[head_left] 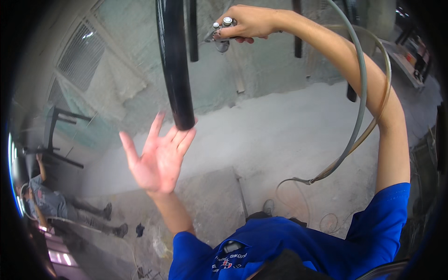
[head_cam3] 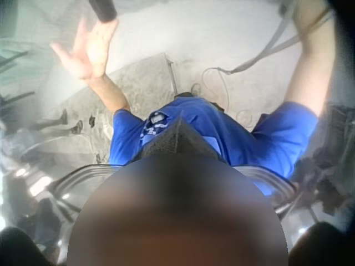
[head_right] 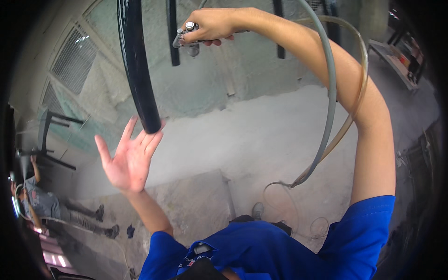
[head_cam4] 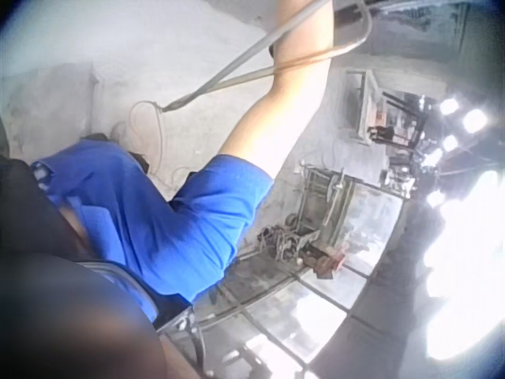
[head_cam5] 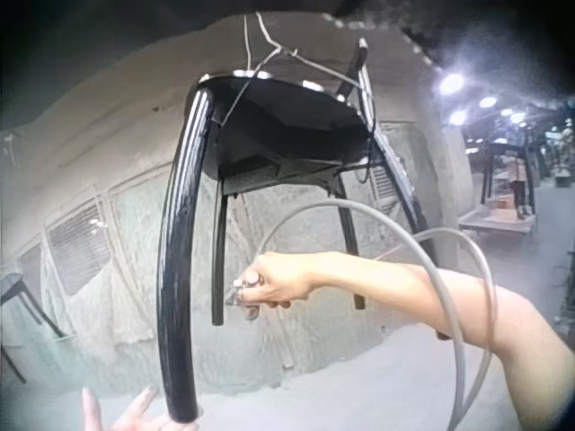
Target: The person uses a spray gun to apply black paint to a hanging plastic chair. They rotate the chair by hand to coat all sides, including the legs and seat, and briefly refill the spray gun from a paint can on a nearby table.
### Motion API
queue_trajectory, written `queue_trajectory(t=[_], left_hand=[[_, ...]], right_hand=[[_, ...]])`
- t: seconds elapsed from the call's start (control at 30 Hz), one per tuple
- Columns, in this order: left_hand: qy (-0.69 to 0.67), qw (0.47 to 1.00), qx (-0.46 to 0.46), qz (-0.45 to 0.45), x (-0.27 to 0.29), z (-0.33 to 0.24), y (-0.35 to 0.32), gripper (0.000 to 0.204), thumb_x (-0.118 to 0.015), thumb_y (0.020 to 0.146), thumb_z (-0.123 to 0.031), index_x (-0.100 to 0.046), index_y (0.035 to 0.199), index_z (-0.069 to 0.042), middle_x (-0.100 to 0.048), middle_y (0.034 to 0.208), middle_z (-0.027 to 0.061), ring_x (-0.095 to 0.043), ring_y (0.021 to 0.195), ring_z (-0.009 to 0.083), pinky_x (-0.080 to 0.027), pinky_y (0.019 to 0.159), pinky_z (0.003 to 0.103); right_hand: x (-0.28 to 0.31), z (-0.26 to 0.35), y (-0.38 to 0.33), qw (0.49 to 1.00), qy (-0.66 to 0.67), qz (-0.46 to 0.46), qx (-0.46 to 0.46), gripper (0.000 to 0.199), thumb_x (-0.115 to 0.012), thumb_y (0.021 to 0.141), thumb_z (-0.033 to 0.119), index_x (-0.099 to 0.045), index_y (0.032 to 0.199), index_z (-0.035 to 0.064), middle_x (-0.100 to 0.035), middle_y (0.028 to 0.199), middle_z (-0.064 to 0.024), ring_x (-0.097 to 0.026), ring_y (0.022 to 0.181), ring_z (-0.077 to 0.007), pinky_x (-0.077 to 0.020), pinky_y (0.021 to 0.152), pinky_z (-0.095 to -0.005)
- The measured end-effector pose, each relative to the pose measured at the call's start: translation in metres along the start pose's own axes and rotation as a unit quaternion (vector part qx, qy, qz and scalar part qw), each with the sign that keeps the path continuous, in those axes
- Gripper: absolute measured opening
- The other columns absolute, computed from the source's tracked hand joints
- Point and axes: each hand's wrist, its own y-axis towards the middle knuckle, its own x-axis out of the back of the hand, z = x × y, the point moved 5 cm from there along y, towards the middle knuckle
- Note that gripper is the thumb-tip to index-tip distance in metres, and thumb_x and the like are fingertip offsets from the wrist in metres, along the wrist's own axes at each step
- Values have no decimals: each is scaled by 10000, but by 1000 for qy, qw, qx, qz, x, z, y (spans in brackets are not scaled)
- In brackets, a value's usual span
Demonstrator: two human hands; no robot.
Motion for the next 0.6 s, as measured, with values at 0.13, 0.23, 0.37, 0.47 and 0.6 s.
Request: queue_trajectory(t=[0.13,0.23,0.37,0.47,0.6], left_hand=[[19,998,45,42,-4,-4,-4,935,-387,1027,-689,-174,1570,42,-219,1537,480,-279,1450,597,-234,1230,638],[49,993,67,78,-3,0,2,953,-333,1043,-682,-17,1617,10,-156,1540,510,-170,1481,627,-189,1236,656],[73,983,110,130,-8,6,7,974,-291,1025,-724,74,1634,-56,-121,1545,519,-147,1480,637,-168,1228,673],[80,973,151,153,-16,9,4,1007,-286,1002,-763,163,1629,-115,-123,1543,521,-167,1470,644,-150,1218,691],[82,956,200,199,-37,16,-8,1065,-336,979,-783,269,1599,-162,-60,1560,515,-86,1473,666,-102,1219,696]], right_hand=[[77,10,-53,970,-190,-20,-152,337,-621,968,372,-709,887,57,-673,678,-72,-655,591,-212,-516,562,-381],[126,20,-89,906,-399,-113,-81,318,-637,928,340,-740,1019,53,-730,827,-189,-693,753,-408,-550,702,-478],[136,-4,-105,889,-442,-99,-63,380,-647,927,350,-728,1183,80,-741,901,-202,-705,808,-417,-562,745,-485],[108,-43,-105,920,-381,-61,-63,370,-647,930,343,-730,1164,68,-741,908,-210,-705,815,-418,-564,748,-480],[50,-95,-109,927,-354,-21,-124,336,-611,1014,342,-759,1131,64,-721,774,-48,-627,586,-169,-525,585,-381]])
